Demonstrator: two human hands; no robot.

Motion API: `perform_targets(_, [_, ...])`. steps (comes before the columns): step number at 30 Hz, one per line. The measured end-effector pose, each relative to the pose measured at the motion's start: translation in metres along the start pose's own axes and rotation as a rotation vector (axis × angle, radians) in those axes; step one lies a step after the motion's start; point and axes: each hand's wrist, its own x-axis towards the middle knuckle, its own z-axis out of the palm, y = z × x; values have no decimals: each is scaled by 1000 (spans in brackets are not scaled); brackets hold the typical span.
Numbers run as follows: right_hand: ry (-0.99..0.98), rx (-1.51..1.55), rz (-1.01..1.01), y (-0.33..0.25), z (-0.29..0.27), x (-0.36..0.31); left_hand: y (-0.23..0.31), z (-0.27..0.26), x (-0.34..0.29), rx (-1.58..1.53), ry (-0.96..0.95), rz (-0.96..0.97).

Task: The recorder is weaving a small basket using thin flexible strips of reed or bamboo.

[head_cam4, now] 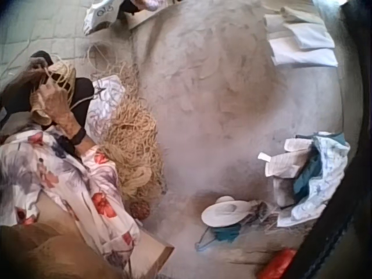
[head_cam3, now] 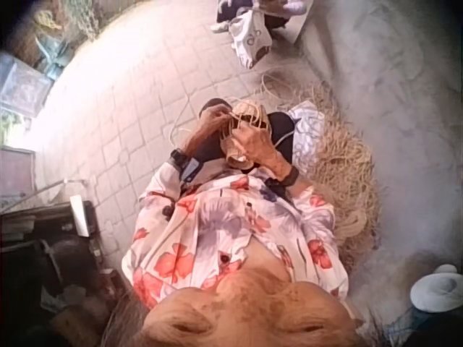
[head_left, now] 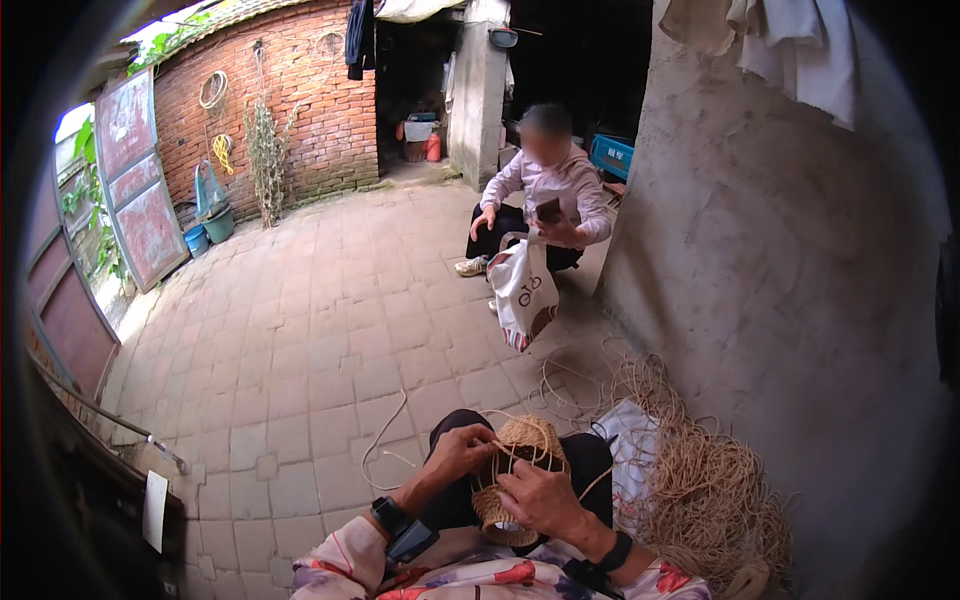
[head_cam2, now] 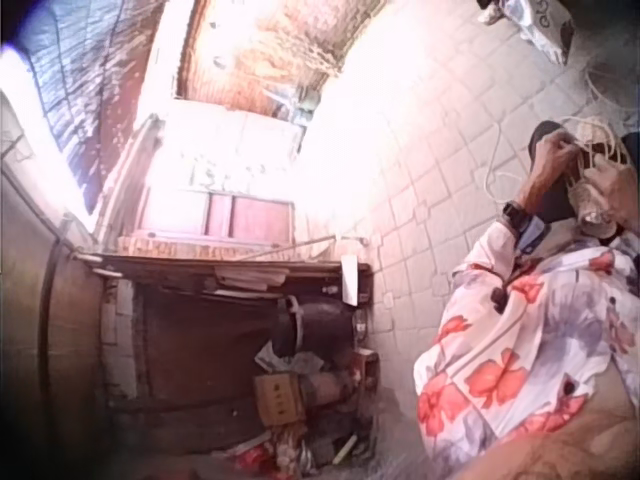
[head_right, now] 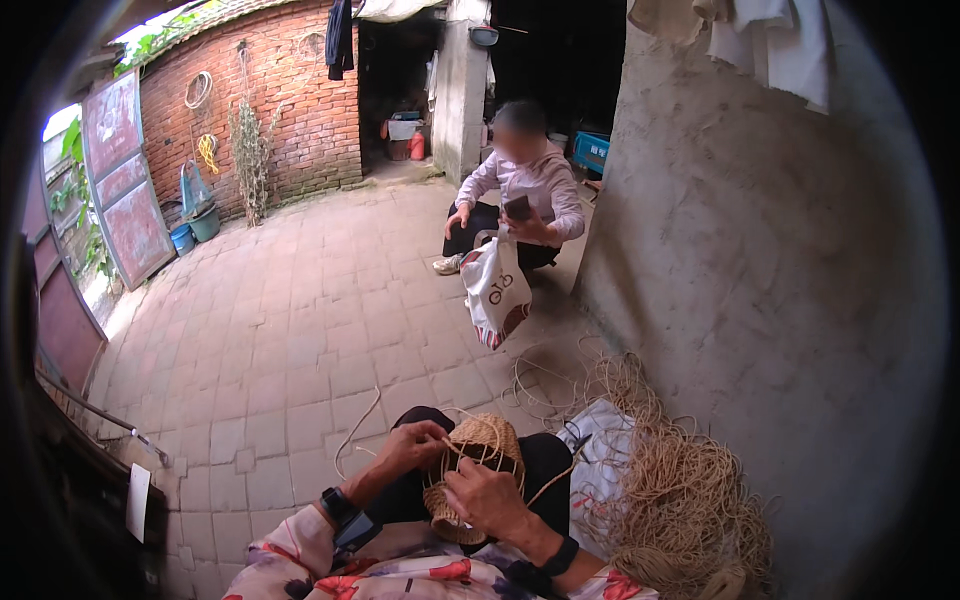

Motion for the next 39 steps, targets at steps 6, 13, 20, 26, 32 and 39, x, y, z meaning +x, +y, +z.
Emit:
perform_targets(6, [35, 45, 26, 0, 2, -1, 4, 23, -13, 81, 68, 33])
perform_targets(13, [102, 141, 125, 6, 2, -30, 36, 41, -18, 350, 104, 240])
perform_targets(20, [106, 362, 238, 21, 0, -60, 43, 69, -15, 503, 95, 347])
perform_targets(26, [470, 466, 691, 81, -9, -25, 47, 61, -19, 444, 73, 406])
perform_targets(32, [-18, 376, 793, 136, 29, -13, 52, 61, -24, 415, 26, 371])
perform_targets(39, [555, 1858, 647, 144, 6, -36, 43, 56, -24, 408, 44, 394])
